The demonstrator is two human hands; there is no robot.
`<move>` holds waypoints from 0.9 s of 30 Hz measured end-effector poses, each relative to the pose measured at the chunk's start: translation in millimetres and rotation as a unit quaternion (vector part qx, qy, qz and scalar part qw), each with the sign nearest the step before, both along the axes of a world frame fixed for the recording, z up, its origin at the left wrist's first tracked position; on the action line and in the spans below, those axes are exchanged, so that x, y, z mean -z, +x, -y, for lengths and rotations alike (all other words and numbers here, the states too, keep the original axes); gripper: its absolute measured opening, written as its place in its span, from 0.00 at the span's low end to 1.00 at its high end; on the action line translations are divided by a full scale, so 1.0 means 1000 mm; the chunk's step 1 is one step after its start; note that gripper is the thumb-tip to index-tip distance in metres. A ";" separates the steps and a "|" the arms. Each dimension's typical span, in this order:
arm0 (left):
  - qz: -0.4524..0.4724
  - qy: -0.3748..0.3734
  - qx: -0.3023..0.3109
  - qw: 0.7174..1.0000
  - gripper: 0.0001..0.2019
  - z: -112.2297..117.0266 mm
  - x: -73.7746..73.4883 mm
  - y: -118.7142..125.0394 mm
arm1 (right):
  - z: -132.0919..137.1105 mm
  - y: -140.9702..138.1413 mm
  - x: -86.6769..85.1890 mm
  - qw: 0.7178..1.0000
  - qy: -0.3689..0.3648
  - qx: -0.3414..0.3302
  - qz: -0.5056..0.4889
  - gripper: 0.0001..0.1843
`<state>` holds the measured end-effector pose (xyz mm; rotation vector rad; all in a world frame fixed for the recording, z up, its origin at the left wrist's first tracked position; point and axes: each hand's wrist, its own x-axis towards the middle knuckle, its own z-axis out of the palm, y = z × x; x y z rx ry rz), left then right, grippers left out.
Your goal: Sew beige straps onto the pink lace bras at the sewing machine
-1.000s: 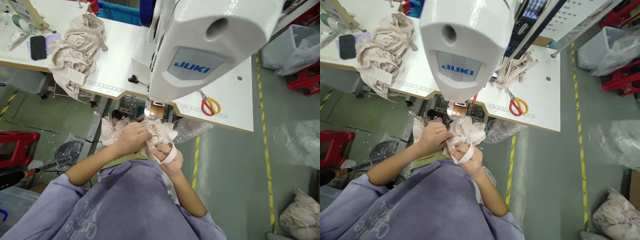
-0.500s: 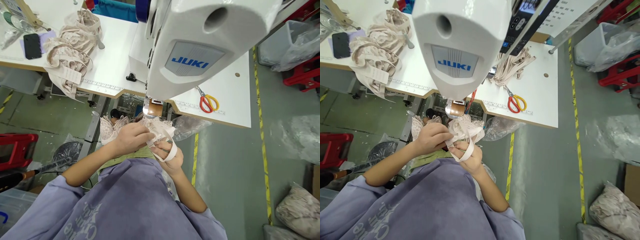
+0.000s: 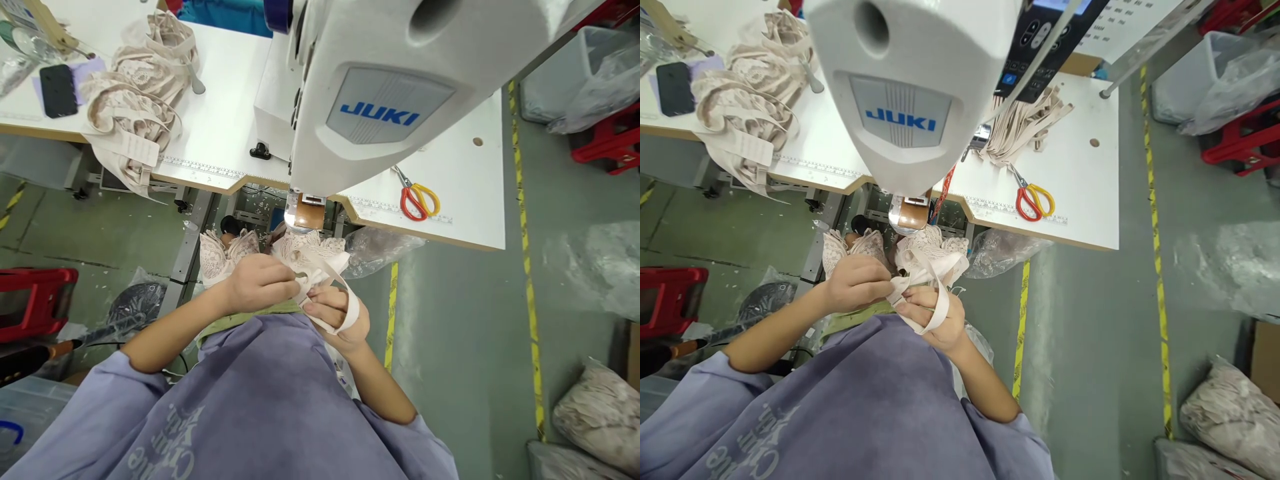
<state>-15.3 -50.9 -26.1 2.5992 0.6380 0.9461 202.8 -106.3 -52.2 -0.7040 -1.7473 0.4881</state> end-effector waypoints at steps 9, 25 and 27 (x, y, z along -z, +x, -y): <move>-0.006 -0.035 0.006 0.999 0.12 0.002 0.001 0.000 | 0.000 -0.003 -0.008 1.000 -0.011 -0.004 -0.018 0.23; 0.023 0.006 -0.008 1.000 0.13 0.007 0.002 0.001 | 0.007 -0.004 -0.009 0.996 -0.067 -0.029 -0.053 0.23; 0.033 0.036 -0.007 0.999 0.11 0.005 0.001 -0.001 | 0.010 -0.002 -0.003 0.996 -0.073 -0.031 -0.047 0.20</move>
